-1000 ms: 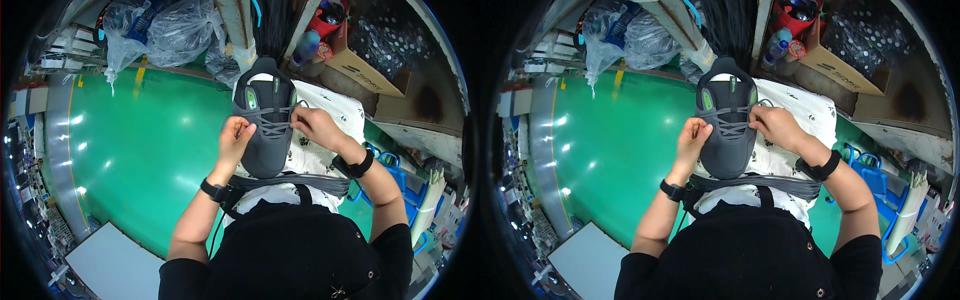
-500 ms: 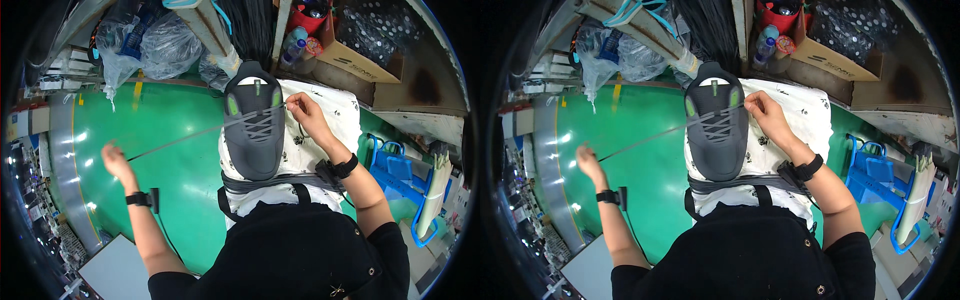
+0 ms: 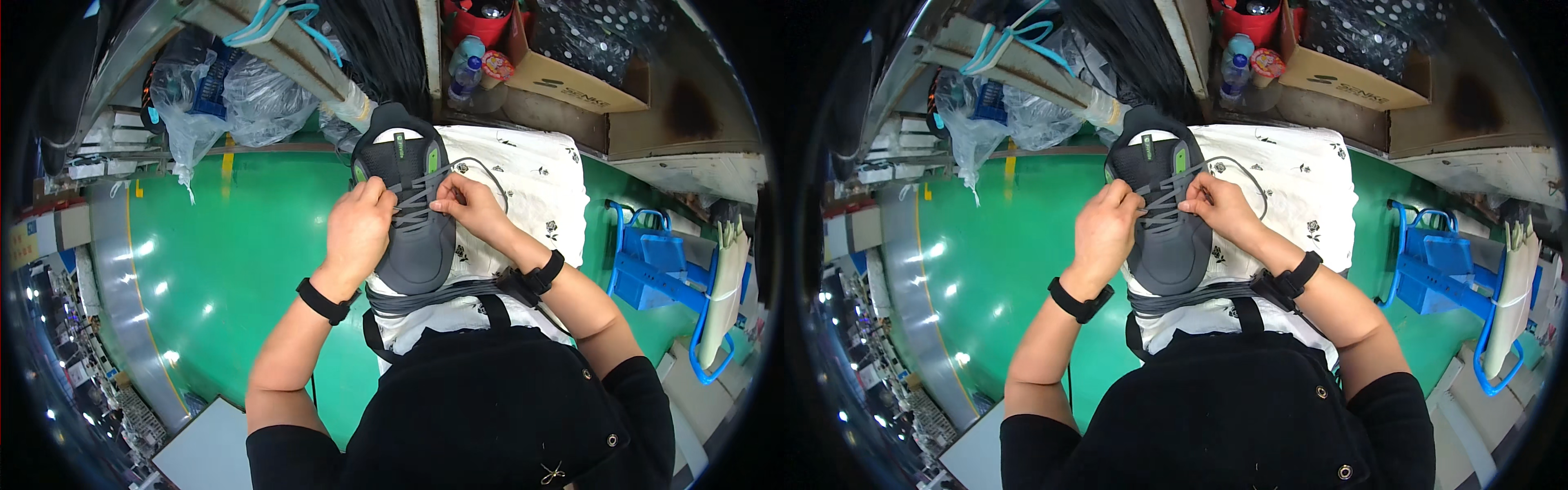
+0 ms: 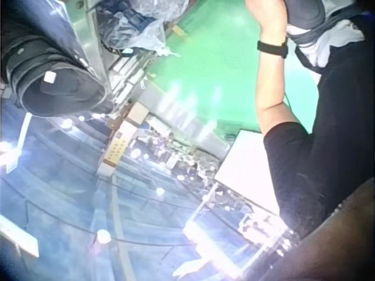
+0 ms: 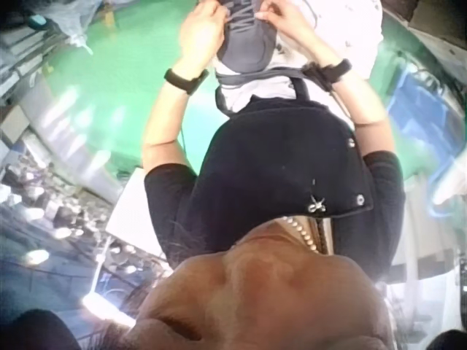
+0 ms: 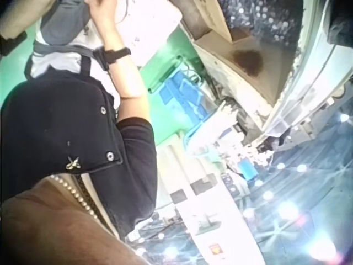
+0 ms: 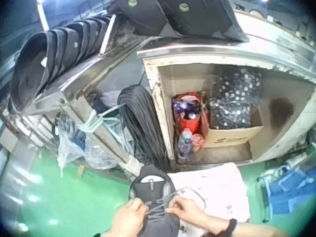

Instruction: Lacing shoelaces on athletic shoes in a factory assembly line environment.

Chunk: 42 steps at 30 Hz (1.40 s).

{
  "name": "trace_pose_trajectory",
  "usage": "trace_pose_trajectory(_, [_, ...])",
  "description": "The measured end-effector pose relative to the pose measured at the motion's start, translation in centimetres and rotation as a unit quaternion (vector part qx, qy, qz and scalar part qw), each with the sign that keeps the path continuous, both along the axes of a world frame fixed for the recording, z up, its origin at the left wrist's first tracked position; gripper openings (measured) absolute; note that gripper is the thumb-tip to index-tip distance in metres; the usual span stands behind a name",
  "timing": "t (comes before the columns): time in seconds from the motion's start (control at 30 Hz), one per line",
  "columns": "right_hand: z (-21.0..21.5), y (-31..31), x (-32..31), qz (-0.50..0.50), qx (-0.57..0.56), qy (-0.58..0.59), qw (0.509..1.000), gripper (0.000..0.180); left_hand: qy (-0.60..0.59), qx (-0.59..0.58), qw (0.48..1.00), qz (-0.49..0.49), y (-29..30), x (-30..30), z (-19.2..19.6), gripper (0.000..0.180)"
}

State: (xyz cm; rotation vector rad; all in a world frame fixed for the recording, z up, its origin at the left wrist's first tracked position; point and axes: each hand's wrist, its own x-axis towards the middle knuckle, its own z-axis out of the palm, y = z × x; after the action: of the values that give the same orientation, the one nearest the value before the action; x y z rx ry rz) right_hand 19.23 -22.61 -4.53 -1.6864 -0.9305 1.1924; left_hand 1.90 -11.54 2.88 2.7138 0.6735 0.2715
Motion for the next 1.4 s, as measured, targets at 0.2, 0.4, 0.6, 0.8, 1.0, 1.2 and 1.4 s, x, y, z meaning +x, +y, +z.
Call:
trace_pose_trajectory(0.2, [-0.1, -0.3, -0.7, -0.001, 0.020, 0.104, 0.994, 0.017, 0.034, -0.201, 0.979, -0.021, 3.8, -1.0, 1.9, 0.007])
trace_pose_trajectory(0.4, [1.4, -2.2, 1.2, -0.008, 0.042, 0.125, 0.991, 0.019, 0.081, -0.115, 0.986, 0.086, 1.3, -1.5, 0.4, 0.011])
trace_pose_trajectory(0.6, [4.0, -7.7, 13.7, -0.235, 0.050, 0.005, 0.971, 0.028, -0.104, -0.207, 0.949, 0.215, -1.0, -2.0, -2.2, 0.010])
trace_pose_trajectory(0.8, [4.4, -11.6, 17.8, -0.289, 0.061, -0.001, 0.955, 0.023, -0.014, -0.253, 0.957, 0.139, 0.8, -2.1, -0.3, 0.015])
trace_pose_trajectory(1.0, [4.1, -10.5, 15.1, -0.232, 0.005, -0.003, 0.973, 0.022, -0.081, -0.024, 0.995, 0.056, -0.4, -1.1, -0.2, 0.016])
trace_pose_trajectory(1.2, [3.5, -9.7, 13.0, -0.153, 0.006, -0.034, 0.988, 0.024, -0.117, 0.064, 0.991, 0.032, 0.1, -1.1, -1.0, 0.015])
trace_pose_trajectory(1.4, [4.1, -9.6, 12.6, -0.150, -0.001, -0.053, 0.987, 0.022, -0.109, 0.005, 0.993, 0.041, -0.6, -1.6, -0.8, 0.015])
